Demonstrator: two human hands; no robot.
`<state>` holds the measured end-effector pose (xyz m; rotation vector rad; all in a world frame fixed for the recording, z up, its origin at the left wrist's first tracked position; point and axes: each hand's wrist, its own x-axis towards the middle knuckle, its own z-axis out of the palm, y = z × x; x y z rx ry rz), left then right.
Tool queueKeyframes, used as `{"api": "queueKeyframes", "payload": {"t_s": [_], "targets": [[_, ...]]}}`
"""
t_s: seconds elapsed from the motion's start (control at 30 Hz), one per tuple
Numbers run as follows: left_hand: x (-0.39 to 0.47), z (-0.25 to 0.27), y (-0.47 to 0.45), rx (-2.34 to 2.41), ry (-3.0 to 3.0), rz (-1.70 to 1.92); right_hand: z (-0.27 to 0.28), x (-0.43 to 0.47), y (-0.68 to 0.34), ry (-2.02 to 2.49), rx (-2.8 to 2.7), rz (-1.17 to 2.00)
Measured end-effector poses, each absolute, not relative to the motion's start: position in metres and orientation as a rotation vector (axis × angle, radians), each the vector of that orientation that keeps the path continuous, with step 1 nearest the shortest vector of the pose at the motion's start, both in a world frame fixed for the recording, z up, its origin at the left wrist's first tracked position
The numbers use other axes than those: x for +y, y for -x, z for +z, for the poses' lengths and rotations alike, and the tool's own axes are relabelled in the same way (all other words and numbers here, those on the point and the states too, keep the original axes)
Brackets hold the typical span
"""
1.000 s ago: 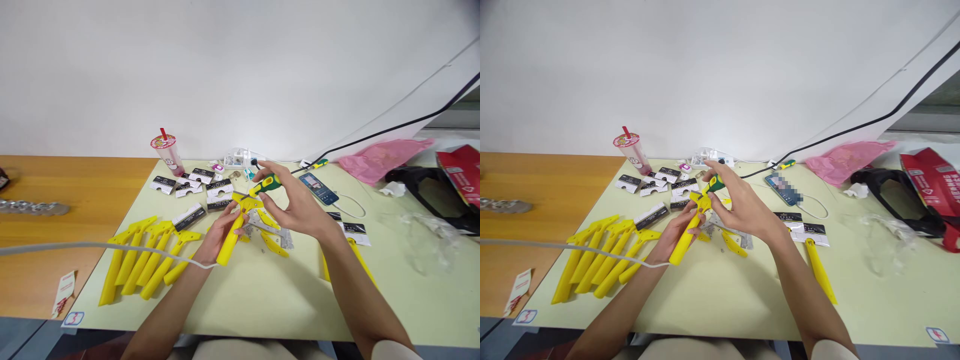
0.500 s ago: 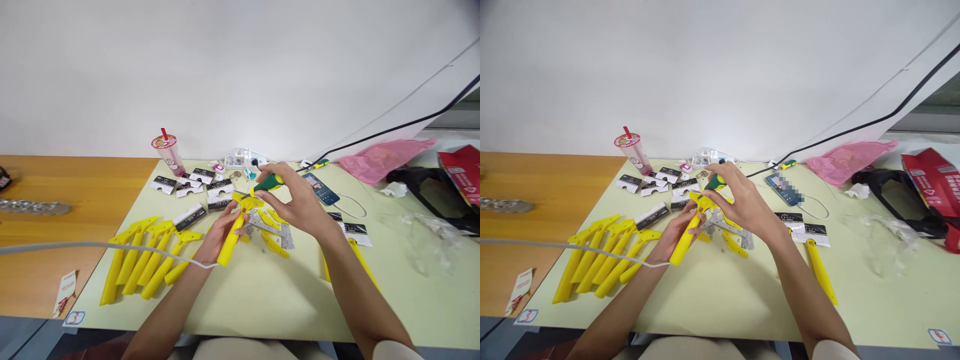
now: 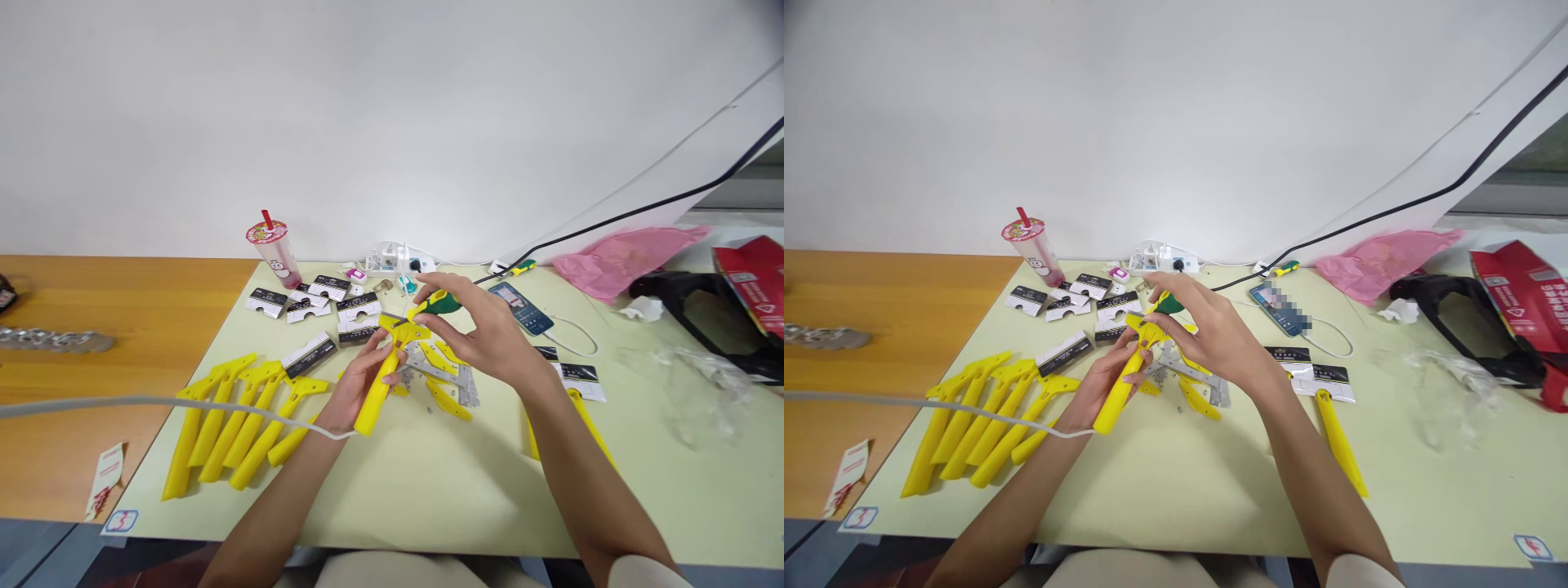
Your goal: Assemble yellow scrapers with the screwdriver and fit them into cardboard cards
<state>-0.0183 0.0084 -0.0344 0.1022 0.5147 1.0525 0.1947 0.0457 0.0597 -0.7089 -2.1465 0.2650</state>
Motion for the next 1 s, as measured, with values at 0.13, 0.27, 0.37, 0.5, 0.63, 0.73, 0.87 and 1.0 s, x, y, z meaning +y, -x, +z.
{"api": "queueKeyframes", "payload": {"t_s": [0.13,0.27,0.37,0.5,0.63,0.73,0.87,1.0], "targets": [[0.009,-0.0331,0.0182,0.534,-0.083,1.055,0.0597,0.0449,-0.1946,0.688,-2.157,0.317],[0.0091,-0.0322,0.0182,0.541,-0.065,1.056,0.0611,0.0432,-0.1944,0.686,-2.167,0.375],[0.009,-0.0324,0.0185,0.529,-0.062,1.057,0.061,0.0431,-0.1942,0.687,-2.16,0.35],[0.0086,-0.0322,0.0183,0.523,-0.089,1.051,0.06,0.0443,-0.1945,0.71,-2.133,0.304],[0.0084,-0.0322,0.0179,0.52,-0.103,1.05,0.0605,0.0445,-0.1947,0.732,-2.118,0.286],[0.0088,-0.0331,0.0178,0.522,-0.084,1.056,0.0623,0.0429,-0.1944,0.716,-2.13,0.317],[0.0094,-0.0339,0.0178,0.527,-0.078,1.055,0.0644,0.0411,-0.1944,0.691,-2.156,0.38],[0.0092,-0.0342,0.0179,0.523,-0.075,1.054,0.0648,0.0417,-0.1958,0.659,-2.15,0.362]]}}
